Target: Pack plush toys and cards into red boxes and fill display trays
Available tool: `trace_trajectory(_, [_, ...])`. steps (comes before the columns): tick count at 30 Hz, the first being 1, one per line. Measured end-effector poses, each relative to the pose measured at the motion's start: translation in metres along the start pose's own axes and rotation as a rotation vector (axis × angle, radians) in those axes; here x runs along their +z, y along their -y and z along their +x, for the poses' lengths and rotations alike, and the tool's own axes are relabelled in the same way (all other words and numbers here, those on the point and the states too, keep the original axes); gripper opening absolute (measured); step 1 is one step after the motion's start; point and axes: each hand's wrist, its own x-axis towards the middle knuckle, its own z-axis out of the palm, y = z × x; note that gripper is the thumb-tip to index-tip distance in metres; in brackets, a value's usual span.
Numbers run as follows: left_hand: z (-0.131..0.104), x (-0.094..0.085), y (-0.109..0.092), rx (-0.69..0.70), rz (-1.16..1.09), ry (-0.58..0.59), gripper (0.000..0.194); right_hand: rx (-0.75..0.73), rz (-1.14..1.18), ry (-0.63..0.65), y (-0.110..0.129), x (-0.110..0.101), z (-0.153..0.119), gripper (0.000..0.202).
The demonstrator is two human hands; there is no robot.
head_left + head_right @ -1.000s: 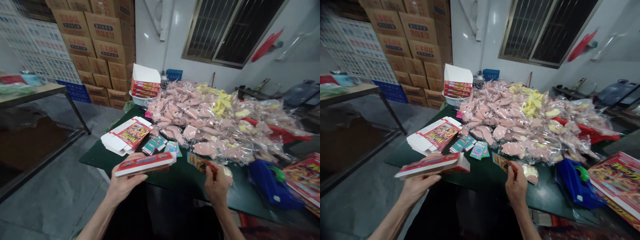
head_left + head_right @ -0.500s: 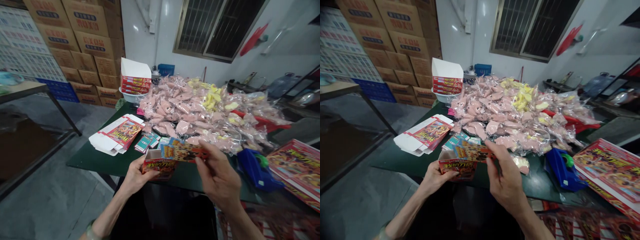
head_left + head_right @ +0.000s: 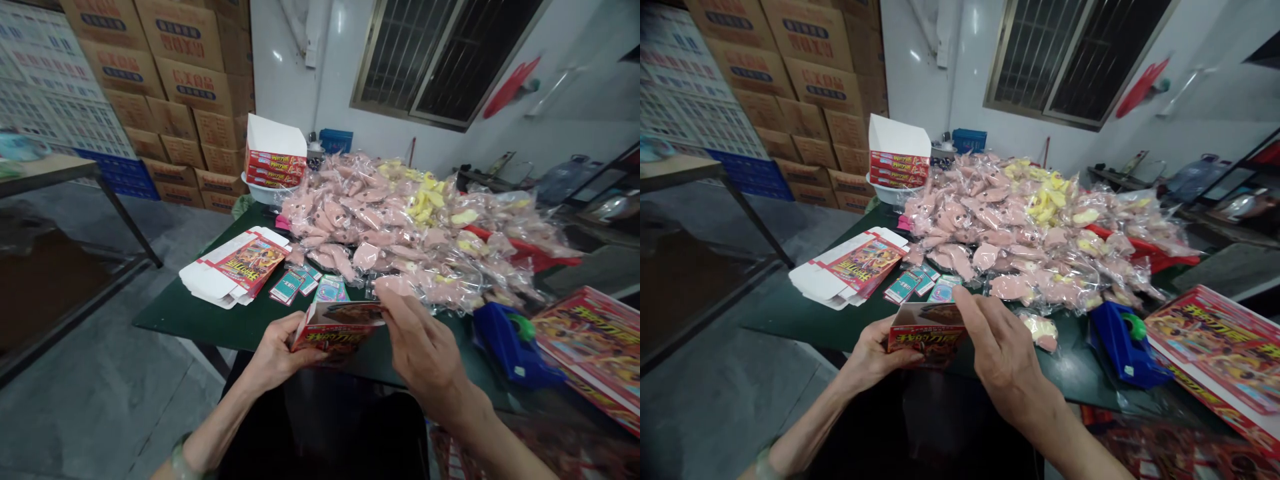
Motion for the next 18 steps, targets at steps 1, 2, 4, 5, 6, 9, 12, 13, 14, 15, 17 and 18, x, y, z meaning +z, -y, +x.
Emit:
trace_trajectory(1, [0.002,0.001,-0.003,0.028,0.052,0.013,0.032,0.007,-0.02,-0.016,0.003,-0.001,0.001,0.057])
trace_trajectory(2, [0.004,0.001,-0.005,0.055,0.101,0.028,0.031,0.002,-0.034,-0.031,0.007,-0.002,0.003,0.052])
trace_trajectory(4, [0.008,0.001,-0.008,0.097,0.177,0.062,0.031,-0.024,-0.033,-0.012,0.014,-0.002,0.007,0.041])
trace_trajectory(5, [0.01,0.001,-0.007,0.109,0.198,0.072,0.032,-0.03,-0.015,0.011,0.018,-0.001,0.009,0.036])
trace_trajectory(6, [0.011,0.0,-0.006,0.118,0.209,0.079,0.034,-0.024,0.02,0.037,0.021,0.001,0.011,0.033])
trace_trajectory(9, [0.014,-0.001,0.005,0.133,0.208,0.067,0.032,0.068,0.147,0.137,0.026,0.013,0.011,0.024])
trace_trajectory(12, [0.014,0.002,0.015,0.154,0.162,-0.063,0.041,0.129,0.12,0.172,0.031,0.03,0.007,0.037])
trace_trajectory(13, [0.013,0.005,0.016,0.17,0.126,-0.138,0.05,0.129,0.106,0.147,0.034,0.035,0.005,0.04])
trace_trajectory(14, [0.011,0.007,0.016,0.193,0.088,-0.216,0.059,0.124,0.107,0.094,0.037,0.039,0.003,0.042])
trace_trajectory(15, [0.01,0.01,0.015,0.222,0.056,-0.287,0.066,0.124,0.123,0.02,0.04,0.041,0.001,0.043])
trace_trajectory(17, [0.008,0.014,0.012,0.283,0.041,-0.387,0.07,0.158,0.156,-0.161,0.044,0.041,-0.005,0.047])
trace_trajectory(18, [0.007,0.015,0.011,0.314,0.062,-0.425,0.07,0.197,0.161,-0.241,0.044,0.04,-0.01,0.049])
